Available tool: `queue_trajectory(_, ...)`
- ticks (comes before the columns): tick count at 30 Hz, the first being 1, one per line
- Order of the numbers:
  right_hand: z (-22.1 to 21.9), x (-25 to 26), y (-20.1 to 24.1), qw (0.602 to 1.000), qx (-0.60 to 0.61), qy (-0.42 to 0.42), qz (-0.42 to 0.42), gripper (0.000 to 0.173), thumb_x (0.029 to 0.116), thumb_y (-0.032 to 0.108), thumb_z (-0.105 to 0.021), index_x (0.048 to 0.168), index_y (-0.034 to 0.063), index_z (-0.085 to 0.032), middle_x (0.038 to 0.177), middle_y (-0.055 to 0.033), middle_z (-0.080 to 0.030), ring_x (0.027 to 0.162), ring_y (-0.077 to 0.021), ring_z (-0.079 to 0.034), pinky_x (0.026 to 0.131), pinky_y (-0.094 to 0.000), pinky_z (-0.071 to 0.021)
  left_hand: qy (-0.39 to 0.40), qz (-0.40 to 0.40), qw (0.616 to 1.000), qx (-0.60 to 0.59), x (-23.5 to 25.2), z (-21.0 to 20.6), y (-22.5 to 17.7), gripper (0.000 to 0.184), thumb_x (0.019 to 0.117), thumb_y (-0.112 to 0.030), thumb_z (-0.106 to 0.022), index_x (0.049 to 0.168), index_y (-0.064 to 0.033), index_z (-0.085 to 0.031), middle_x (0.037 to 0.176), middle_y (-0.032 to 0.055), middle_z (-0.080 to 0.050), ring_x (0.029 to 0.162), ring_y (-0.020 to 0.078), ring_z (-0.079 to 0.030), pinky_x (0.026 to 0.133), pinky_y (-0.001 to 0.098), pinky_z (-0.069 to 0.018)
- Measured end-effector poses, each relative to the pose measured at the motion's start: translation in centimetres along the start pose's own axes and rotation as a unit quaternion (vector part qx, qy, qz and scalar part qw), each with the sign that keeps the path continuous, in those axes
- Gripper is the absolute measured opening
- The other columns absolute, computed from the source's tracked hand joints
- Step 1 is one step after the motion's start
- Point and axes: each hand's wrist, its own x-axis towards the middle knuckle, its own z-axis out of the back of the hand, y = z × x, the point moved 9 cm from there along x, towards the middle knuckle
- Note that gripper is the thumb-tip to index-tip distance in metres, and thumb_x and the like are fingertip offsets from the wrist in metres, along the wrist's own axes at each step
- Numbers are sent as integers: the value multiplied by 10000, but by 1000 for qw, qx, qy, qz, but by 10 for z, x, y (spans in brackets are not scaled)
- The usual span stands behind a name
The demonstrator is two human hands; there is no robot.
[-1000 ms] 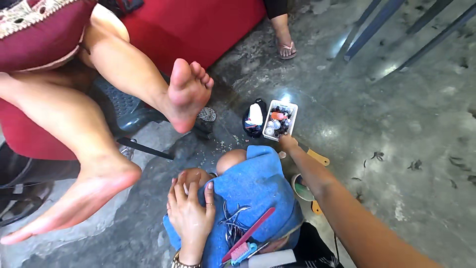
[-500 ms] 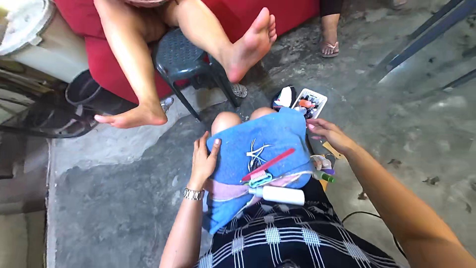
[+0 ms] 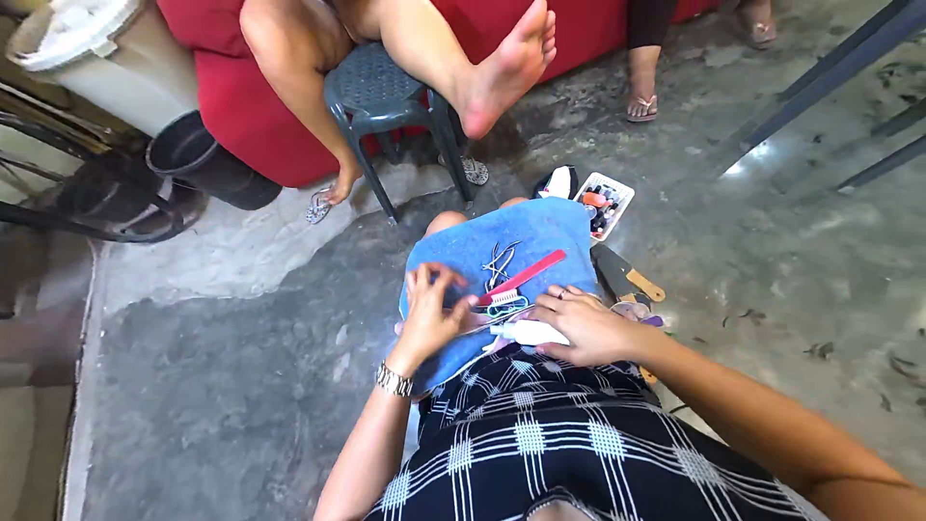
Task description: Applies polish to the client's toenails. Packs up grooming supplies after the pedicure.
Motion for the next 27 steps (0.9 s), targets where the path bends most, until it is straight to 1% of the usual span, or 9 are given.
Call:
queue_trajectory(4,64,15,-8,995,0,-100,15,442,963,452,-620,1212,95,-703,1144,-110,-669,1133,-313,-606,959,-544,-491,125,-22,992,4,-41,-38,-24,469,862,-569,-705,1097,-167,-758,1195,117,-657,1208,397,-538,1000,678,-390)
queue_trajectory(10,75,84,-2,995,-58,-85,1,550,961,298,-689,1467,127,-558,1388,-234,-553,1291,-467,-497,1021,-655,-409,98,-143,984,30,-44,-45,-56,125,941,-141,-663,1010,-133,-767,1164,88,-717,1115,327,-662,900,598,-520)
queue_trajectory(14,66,49,2,994,-10,-82,73,393,865,333,-763,1176,95,-722,1206,-179,-655,1163,-414,-587,960,-613,-479,52,-84,995,5,-32,-23,-43,190,939,-12,-554,1073,-29,-687,885,122,-720,781,302,-729,671,537,-590)
queue_trajectory(17,27,21,-16,999,-13,-24,36,400,921,364,-727,1170,52,-699,1196,-183,-661,1203,-424,-571,986,-623,-452,6,-12,999,-31,-18,-10,-31,235,929,7,-535,1152,23,-607,728,143,-672,642,315,-694,604,520,-574)
queue_trajectory(19,26,13,-22,994,13,-107,35,273,973,276,-648,1070,32,-722,1046,-161,-711,1092,-397,-633,925,-600,-476,5,-4,997,-74,-3,-9,-26,220,971,-45,-505,1162,31,-587,700,118,-645,603,262,-664,590,471,-566)
queue_trajectory(21,41,9,-33,980,83,-179,10,265,1010,236,-603,1036,7,-735,995,-166,-729,1032,-368,-677,949,-574,-507,53,-23,991,-124,13,-15,-19,289,1037,-257,-512,1126,-3,-617,738,70,-649,642,183,-648,630,414,-563)
queue_trajectory(24,58,1,-60,957,81,-268,-77,289,944,304,-700,1065,42,-732,1040,-165,-708,1050,-377,-647,948,-568,-500,157,-27,983,-97,25,-15,-13,430,879,-398,-767,1079,-29,-674,812,75,-689,740,192,-674,726,432,-573)
queue_trajectory(26,68,-9,-84,930,41,-347,-112,456,847,450,-768,1114,82,-732,1146,-201,-663,1122,-457,-587,937,-660,-464,108,-62,990,-64,36,3,-5,341,813,-317,-832,892,-11,-705,740,75,-649,682,176,-616,668,382,-528)
queue_trajectory(27,71,-17,-101,911,56,-387,-128,572,818,529,-759,1158,71,-722,1206,-232,-637,1165,-485,-555,962,-680,-442,75,-72,993,-52,42,12,1,298,794,-300,-843,827,-31,-721,807,81,-660,763,180,-624,726,373,-528)
